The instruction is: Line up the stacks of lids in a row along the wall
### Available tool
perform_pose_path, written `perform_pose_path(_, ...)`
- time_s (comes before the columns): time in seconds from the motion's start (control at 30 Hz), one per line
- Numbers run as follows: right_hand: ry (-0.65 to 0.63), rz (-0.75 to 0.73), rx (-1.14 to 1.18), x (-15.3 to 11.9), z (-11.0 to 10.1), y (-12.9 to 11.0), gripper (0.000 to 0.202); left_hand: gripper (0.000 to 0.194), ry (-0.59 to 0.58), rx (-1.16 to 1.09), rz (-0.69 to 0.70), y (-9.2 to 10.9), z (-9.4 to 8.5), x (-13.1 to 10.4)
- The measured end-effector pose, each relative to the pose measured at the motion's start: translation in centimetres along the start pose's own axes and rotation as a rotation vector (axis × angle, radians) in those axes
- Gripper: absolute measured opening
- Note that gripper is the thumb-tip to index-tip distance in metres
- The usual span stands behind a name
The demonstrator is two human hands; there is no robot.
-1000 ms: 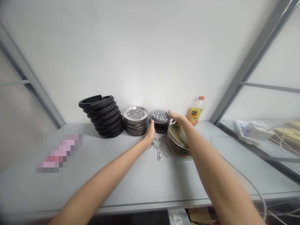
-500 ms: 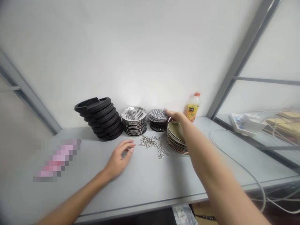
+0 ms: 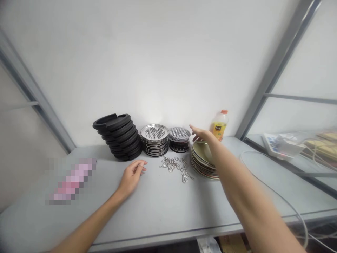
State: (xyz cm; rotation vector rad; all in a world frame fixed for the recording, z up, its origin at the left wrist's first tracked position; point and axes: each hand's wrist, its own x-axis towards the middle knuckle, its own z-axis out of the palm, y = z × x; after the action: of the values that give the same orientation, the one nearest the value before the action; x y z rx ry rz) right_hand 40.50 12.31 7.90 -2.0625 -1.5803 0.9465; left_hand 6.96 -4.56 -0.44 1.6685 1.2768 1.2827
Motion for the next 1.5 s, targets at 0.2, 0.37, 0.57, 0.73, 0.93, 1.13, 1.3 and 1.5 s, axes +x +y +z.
perform_pose_path(0.2, 0.329, -0.414, -0.161, -6.9, -1.8, 0.3, 0.060, 0.029, 0.025, 0.033, 0.079, 0.3, -0.9, 0.0)
perform_pose_path(0.37, 0.469, -0.720, -0.469, -16.8, 2.7, 5.5, 0.055, 0.028, 0.042, 0.071, 0.167, 0.9, -0.9, -0.4)
perform_pose_path(0.57, 0.633, -0.792, -0.888, -18.7, 7.3, 10.9, 0.073, 0.023, 0.087, 0.153, 0.232, 0.6, -0.8, -0.7)
perform_pose_path(0.73, 0.648, -0.799, -0.967, -16.9, 6.8, 11.3, 0.070, 0.023, 0.103, 0.175, 0.224, 0.4, -1.5, -1.0)
perform_pose_path(0.93, 0.650, -0.803, -0.977, -14.6, 5.7, 11.8, 0.068, 0.023, 0.098, 0.180, 0.220, 0.4, -2.1, -1.5)
perform_pose_path(1.13, 0.625, -0.721, -0.927, -11.0, 4.6, 11.6, 0.072, 0.021, 0.055, 0.182, 0.230, 0.4, -2.0, -1.7)
perform_pose_path(1.3, 0.636, -0.652, -0.890, -8.2, 4.5, 10.6, 0.071, 0.022, 0.029, 0.190, 0.227, 0.2, -1.9, -1.7)
perform_pose_path(1.5, 0.668, -0.630, -0.861, -4.9, 4.3, 10.0, 0.074, 0.023, -0.032, 0.252, 0.228, -0.3, -1.6, -1.5)
